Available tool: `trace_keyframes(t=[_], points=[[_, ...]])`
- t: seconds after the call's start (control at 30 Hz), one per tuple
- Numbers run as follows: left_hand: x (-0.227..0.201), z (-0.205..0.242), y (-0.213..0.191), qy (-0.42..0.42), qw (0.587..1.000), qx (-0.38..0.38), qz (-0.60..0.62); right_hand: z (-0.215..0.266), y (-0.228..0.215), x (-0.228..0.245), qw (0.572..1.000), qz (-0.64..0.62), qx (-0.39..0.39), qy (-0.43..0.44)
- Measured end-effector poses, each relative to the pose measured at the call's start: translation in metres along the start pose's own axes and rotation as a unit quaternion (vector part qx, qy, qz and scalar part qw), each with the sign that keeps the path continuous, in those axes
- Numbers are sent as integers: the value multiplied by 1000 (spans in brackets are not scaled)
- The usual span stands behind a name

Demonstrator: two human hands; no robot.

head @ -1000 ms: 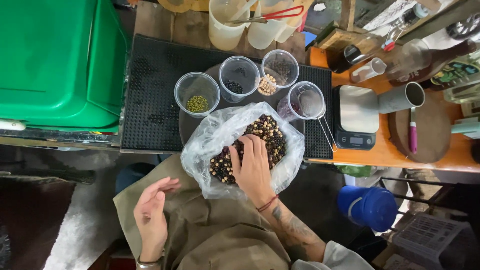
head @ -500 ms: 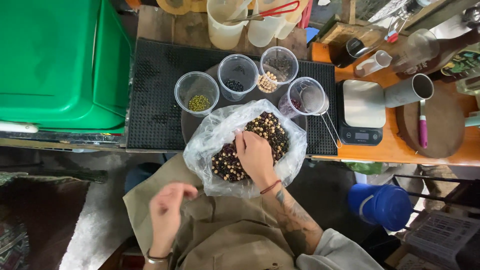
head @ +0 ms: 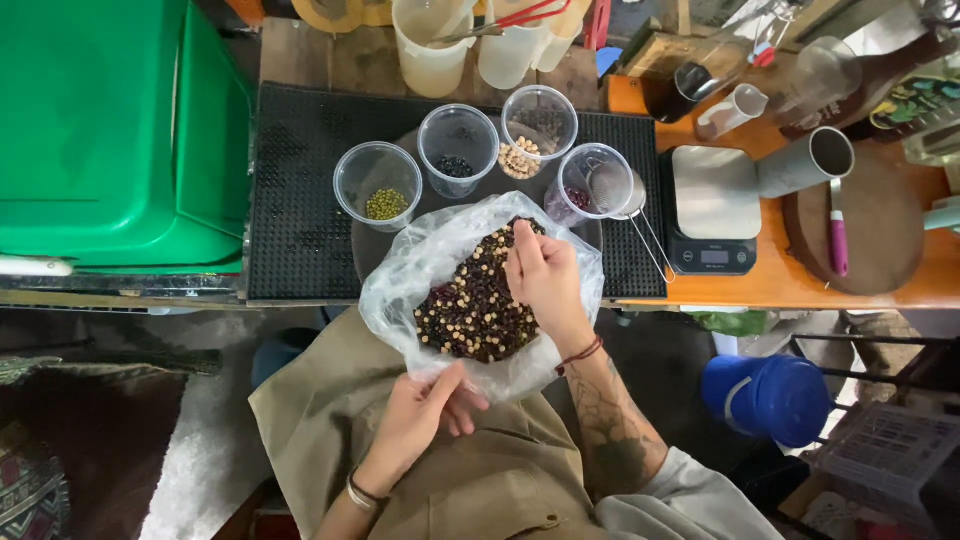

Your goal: The person sits and sorts a mixture of seeds from a plastic bag into several small plastic cups. They use their hands to pick out specific seeds and place them into the cups, occasionally holding a handful of seeds to inspect them.

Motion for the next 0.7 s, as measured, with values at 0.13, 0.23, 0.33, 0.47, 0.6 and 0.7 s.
trace_keyframes(t=[0.13, 0.23, 0.33, 0.47, 0.6, 0.7], points=[[-15, 8, 16, 65, 997, 29, -15, 2, 3, -4, 985, -158, -5, 73], [-13, 0, 15, 23, 997, 42, -63, -6, 4, -18, 977, -166, -26, 131], [-24, 15, 12, -38, 985, 56, -159, -4, 3, -18, 972, -186, -20, 144], [-66, 49, 14, -35, 937, 16, -348, -3, 2, -23, 965, -216, -6, 147], [-109, 61, 40, 257, 958, 49, -118, 3, 1, -17, 948, -268, -12, 170], [-100, 32, 55, 347, 919, 93, 160, 6, 0, -10, 937, -312, -5, 158]])
Point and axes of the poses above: each hand's wrist, its own z-axis away from the middle knuckle, its own y-axis out of the palm, x = y × z, the point moved 7 cm from there along -z, towards the middle knuckle, and after that the axes turned 15 degrees about z, right-handed, at the moved point
